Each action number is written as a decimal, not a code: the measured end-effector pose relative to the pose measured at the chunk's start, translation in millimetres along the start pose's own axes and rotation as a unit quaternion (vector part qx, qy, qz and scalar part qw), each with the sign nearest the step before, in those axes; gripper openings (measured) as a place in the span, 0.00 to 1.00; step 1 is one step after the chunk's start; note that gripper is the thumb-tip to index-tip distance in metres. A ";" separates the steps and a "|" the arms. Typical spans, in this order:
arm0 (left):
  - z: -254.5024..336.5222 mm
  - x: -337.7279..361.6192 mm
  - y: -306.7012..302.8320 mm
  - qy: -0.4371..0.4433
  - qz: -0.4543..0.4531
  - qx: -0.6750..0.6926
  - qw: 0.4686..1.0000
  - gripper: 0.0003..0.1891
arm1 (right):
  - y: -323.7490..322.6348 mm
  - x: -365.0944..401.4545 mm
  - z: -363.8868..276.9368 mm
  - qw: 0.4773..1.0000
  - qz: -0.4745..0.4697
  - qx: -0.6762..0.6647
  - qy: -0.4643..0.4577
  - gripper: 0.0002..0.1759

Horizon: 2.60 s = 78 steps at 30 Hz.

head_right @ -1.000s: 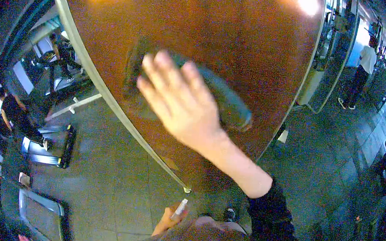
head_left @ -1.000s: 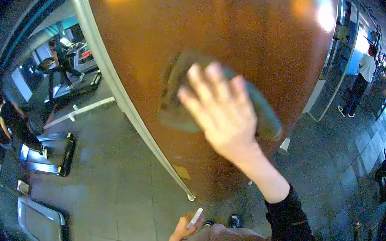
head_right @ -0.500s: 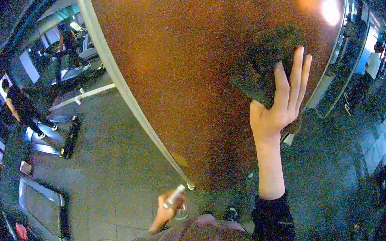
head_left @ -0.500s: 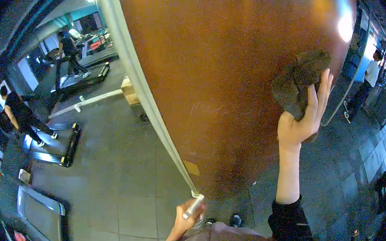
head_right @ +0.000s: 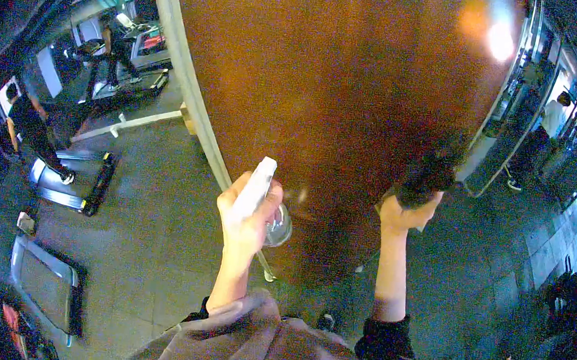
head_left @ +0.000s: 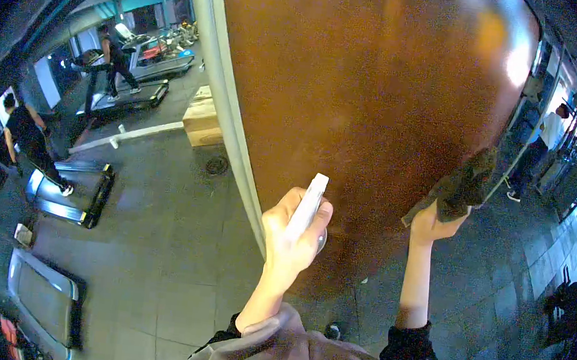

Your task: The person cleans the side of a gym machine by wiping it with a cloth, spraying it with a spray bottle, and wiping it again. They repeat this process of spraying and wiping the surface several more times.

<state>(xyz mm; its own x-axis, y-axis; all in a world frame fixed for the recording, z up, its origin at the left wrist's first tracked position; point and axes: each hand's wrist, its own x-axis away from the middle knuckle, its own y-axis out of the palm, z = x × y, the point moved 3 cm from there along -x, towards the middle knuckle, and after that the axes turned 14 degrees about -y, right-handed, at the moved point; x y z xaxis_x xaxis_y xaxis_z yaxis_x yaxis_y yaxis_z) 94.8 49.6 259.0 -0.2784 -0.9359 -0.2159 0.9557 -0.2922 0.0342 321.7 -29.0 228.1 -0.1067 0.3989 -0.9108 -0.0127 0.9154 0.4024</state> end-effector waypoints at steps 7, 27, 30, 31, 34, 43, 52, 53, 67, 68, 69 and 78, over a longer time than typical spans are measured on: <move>-10.3 -5.8 6.0 -0.014 -0.002 0.000 1.000 0.06 | 0.7 12.2 3.3 0.998 0.035 -0.052 0.015 0.17; -13.4 13.2 -15.9 0.010 0.045 -0.076 0.996 0.11 | -6.4 4.0 -5.0 0.996 -0.042 0.001 -0.081 0.17; -9.3 11.3 -17.3 0.070 0.069 -0.056 0.994 0.09 | 0.4 -1.5 -7.2 0.997 -0.021 -0.043 -0.052 0.17; -8.3 10.9 -17.2 0.096 0.075 -0.046 0.991 0.09 | 2.0 -3.0 -5.8 0.996 -0.005 -0.085 -0.017 0.17; -10.6 8.0 -15.7 0.031 0.080 0.003 0.996 0.08 | 1.7 2.1 3.0 0.989 0.012 -0.145 0.029 0.18; -1.8 3.9 -11.1 0.111 0.099 -0.007 0.989 0.08 | 6.5 -3.2 -2.2 0.985 -0.018 -0.162 0.060 0.19; 36.1 14.5 -0.1 0.253 0.067 -0.097 0.960 0.10 | -3.3 2.6 -2.1 0.998 -0.049 -0.027 -0.011 0.19; 35.3 15.9 0.1 0.226 0.071 -0.062 0.970 0.10 | -2.3 3.5 -4.6 0.998 -0.049 -0.027 -0.011 0.19; -30.5 43.9 -74.1 -0.052 0.065 0.071 0.994 0.11 | 102.9 -131.6 -120.2 0.976 -0.151 -0.055 -0.148 0.38; -35.9 42.5 -77.6 -0.066 0.063 0.084 0.992 0.11 | 107.9 -122.8 -147.3 0.952 -0.247 -0.026 -0.176 0.33; -40.8 40.8 -78.6 -0.067 0.069 0.076 0.992 0.11 | 118.8 -93.4 -162.7 0.930 -0.287 -0.015 -0.231 0.31; -162.7 89.7 -155.2 -0.122 0.146 -0.017 0.982 0.14 | 25.6 35.7 -91.6 0.861 -0.334 0.072 -0.378 0.17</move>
<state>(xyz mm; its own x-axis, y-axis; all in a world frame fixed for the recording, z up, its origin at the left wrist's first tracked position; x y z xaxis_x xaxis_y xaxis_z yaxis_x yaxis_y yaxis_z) -63.0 43.0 75.6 -0.0025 -0.9993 0.0381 0.9997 -0.0015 0.0260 226.5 3.8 214.3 0.5539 -0.3472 -0.7567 0.3097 0.9296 -0.1999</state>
